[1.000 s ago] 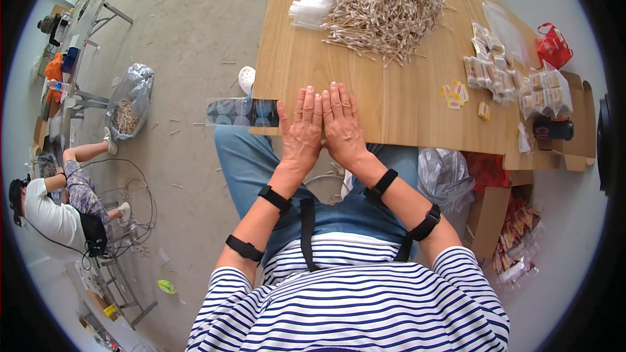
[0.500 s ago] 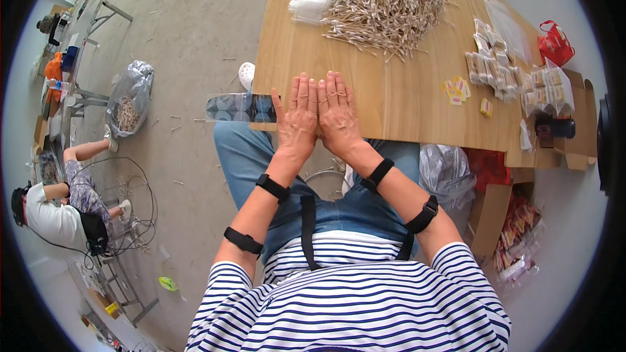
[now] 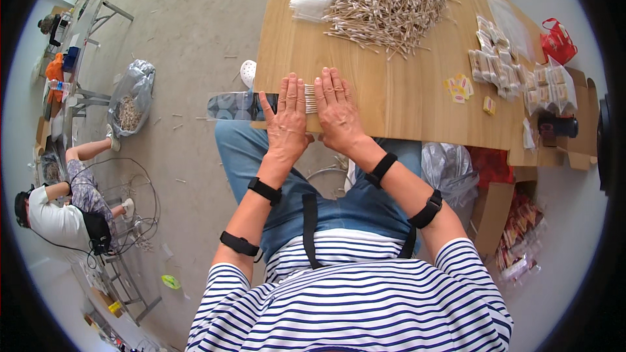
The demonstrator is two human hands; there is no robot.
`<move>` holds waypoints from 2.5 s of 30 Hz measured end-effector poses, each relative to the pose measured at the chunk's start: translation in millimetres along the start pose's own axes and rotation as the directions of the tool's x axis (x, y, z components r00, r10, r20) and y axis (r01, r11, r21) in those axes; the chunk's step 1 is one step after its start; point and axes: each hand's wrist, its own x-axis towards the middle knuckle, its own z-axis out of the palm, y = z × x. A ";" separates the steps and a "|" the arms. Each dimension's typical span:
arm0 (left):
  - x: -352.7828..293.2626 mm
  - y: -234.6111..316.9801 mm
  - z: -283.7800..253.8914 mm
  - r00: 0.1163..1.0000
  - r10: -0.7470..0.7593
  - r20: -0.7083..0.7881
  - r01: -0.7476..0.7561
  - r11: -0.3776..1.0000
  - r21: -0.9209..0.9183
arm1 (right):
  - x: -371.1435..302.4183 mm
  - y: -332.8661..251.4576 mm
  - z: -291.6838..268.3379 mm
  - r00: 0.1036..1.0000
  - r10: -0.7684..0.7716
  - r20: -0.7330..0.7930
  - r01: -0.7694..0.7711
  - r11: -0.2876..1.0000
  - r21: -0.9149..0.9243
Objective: Packing cotton swabs into small plastic bags and sealing them with stickers.
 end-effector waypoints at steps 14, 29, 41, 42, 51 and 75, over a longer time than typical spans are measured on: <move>4.8 7.0 11.1 0.992 0.048 -0.116 -0.033 0.991 0.130 | 0.0 3.4 -3.6 1.000 -0.010 0.022 0.008 0.997 0.080; -6.8 13.1 7.0 0.993 0.011 -0.119 -0.001 0.996 0.086 | -7.2 -4.5 -2.5 0.999 0.025 0.028 -0.026 0.998 0.062; -8.1 14.9 0.0 0.999 -0.026 -0.029 0.025 0.999 -0.028 | -8.1 5.9 -15.7 0.999 -0.029 0.045 0.018 0.977 0.214; -7.8 13.8 -2.1 0.999 -0.036 -0.024 0.035 0.998 -0.049 | -9.5 11.1 -24.4 0.999 -0.052 0.005 0.049 0.960 0.277; -19.1 21.3 -25.1 0.999 -0.012 -0.032 0.008 0.994 -0.105 | -83.7 215.7 -79.8 0.532 0.744 -0.405 -0.778 0.618 0.113; -58.0 41.7 -61.9 0.999 0.018 -0.034 -0.025 0.976 -0.214 | -100.2 218.5 -70.1 0.548 0.826 -0.130 -0.783 0.561 0.267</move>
